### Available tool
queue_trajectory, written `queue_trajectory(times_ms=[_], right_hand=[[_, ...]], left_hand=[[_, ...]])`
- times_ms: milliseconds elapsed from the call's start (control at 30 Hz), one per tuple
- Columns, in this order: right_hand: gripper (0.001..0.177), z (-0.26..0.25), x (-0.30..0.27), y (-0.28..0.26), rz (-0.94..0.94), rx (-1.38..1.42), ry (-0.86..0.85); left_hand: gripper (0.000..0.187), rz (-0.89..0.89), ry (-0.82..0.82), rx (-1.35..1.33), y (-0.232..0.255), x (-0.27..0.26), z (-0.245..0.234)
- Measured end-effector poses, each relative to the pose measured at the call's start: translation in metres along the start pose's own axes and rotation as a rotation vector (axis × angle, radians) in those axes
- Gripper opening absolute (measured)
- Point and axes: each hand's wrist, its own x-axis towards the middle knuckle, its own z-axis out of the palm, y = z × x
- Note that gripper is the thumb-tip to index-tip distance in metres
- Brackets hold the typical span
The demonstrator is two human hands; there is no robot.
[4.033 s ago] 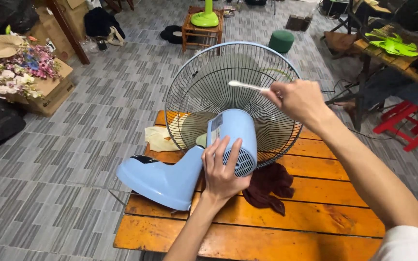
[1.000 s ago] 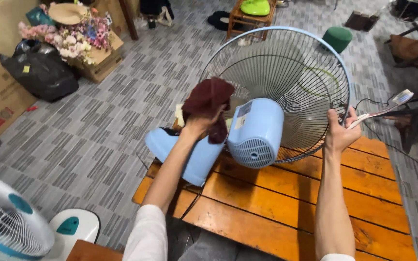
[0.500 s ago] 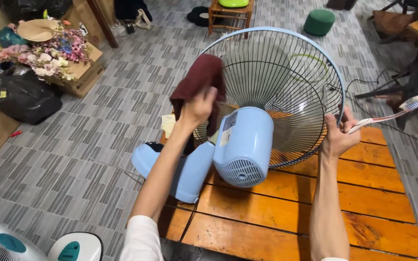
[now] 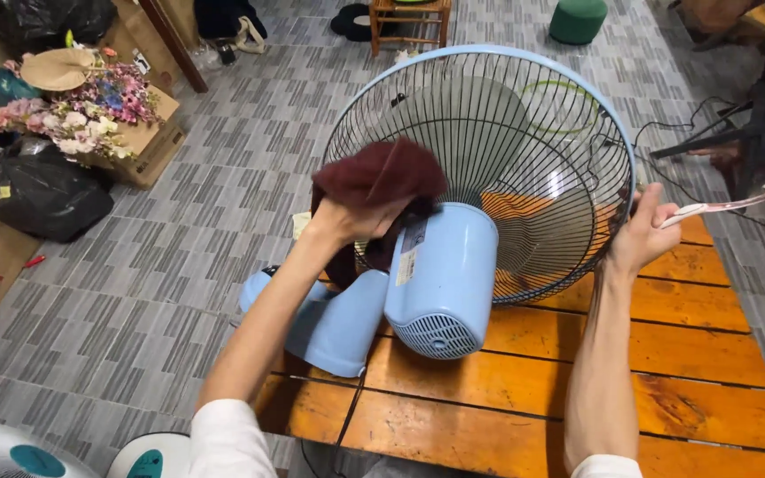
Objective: Cleaning a fan motor housing and grill using a toothbrush and a cloth.
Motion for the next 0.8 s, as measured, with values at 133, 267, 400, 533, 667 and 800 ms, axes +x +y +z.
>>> queue_trajectory(times_ms=[133, 267, 400, 533, 667, 800], right_hand=[[0.058, -0.006, -0.006, -0.001, -0.06, 0.051, -0.025], [0.061, -0.018, -0.001, 0.009, -0.071, -0.097, 0.021], [0.06, -0.014, 0.0, 0.011, -0.059, -0.125, -0.012], [0.06, -0.014, -0.003, 0.012, -0.074, -0.04, -0.003], [0.061, -0.004, -0.003, 0.002, -0.061, -0.079, 0.008], [0.059, -0.014, -0.006, -0.001, -0.022, -0.122, -0.016]], left_hand=[[0.052, -0.651, 0.095, -0.698, 0.009, 0.06, -0.016], [0.037, -0.357, 0.359, -0.348, 0.045, 0.061, -0.015], [0.037, -0.077, -0.054, -0.128, 0.038, 0.028, 0.012], [0.057, -0.759, 0.358, -0.689, -0.003, 0.063, -0.036], [0.048, -0.742, 0.379, -0.49, 0.002, 0.068, -0.03], [0.05, -0.44, 0.354, -0.261, 0.009, 0.062, -0.025]])
